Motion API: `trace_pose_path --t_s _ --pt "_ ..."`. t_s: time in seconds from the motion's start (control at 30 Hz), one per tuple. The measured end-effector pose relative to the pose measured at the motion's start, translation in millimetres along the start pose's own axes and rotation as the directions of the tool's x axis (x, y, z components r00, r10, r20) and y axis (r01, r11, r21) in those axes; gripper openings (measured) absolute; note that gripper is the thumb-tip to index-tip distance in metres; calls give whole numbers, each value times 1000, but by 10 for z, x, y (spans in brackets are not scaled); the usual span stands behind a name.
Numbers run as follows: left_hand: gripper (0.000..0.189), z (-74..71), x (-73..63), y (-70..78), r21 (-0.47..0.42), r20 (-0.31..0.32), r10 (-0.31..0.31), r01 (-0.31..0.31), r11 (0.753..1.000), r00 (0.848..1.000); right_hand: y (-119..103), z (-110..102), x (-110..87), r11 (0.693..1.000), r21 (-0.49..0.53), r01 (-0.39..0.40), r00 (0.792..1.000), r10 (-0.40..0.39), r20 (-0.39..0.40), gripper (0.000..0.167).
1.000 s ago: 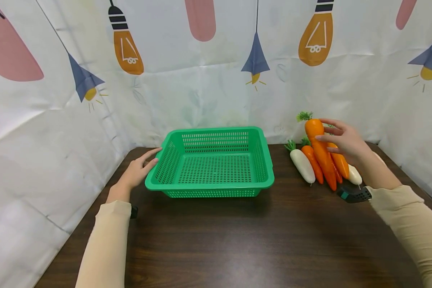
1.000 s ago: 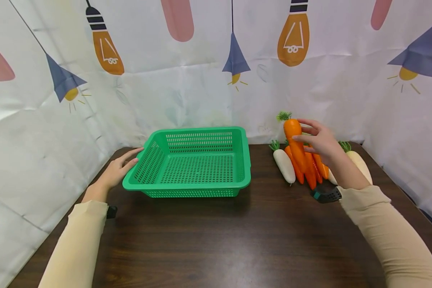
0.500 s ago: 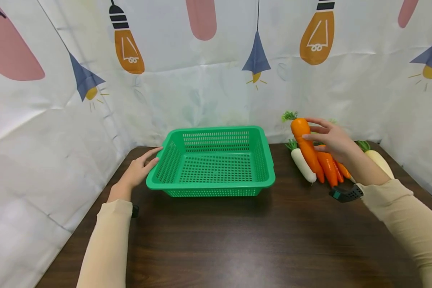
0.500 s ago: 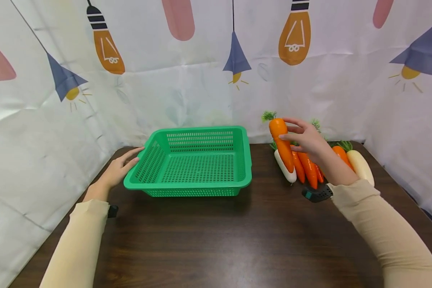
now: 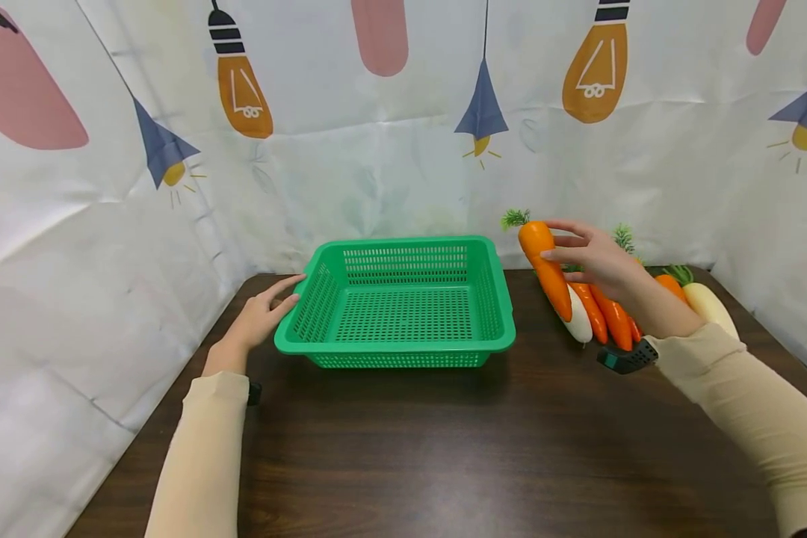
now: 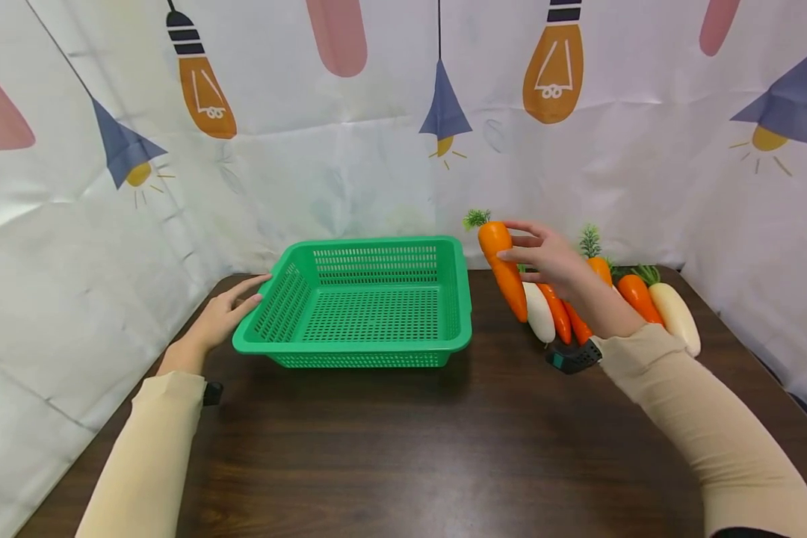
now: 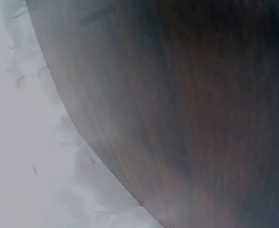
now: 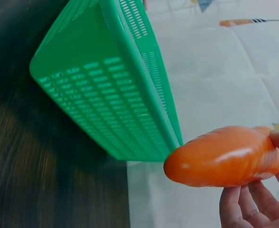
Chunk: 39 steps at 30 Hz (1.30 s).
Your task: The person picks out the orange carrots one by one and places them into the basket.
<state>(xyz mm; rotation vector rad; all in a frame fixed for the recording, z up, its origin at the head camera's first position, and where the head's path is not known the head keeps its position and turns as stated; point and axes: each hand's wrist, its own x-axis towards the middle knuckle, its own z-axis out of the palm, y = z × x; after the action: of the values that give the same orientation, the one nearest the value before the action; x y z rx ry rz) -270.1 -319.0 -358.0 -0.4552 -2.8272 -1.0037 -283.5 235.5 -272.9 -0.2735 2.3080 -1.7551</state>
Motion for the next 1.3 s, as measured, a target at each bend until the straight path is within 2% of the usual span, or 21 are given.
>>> trace_pose_path --t_s 0.2,0.5,1.3 --pt "56 -2 6 7 -3 0 -4 4 1000 1000 -54 74 42 1000 -6 21 999 -21 35 72" --pt "57 0 0 -11 -24 1 -13 13 1000 1000 -121 212 134 997 66 52 996 -56 68 68" --pt "57 13 3 -30 -32 -4 -17 16 999 1000 -217 636 450 982 187 20 994 -39 98 67"
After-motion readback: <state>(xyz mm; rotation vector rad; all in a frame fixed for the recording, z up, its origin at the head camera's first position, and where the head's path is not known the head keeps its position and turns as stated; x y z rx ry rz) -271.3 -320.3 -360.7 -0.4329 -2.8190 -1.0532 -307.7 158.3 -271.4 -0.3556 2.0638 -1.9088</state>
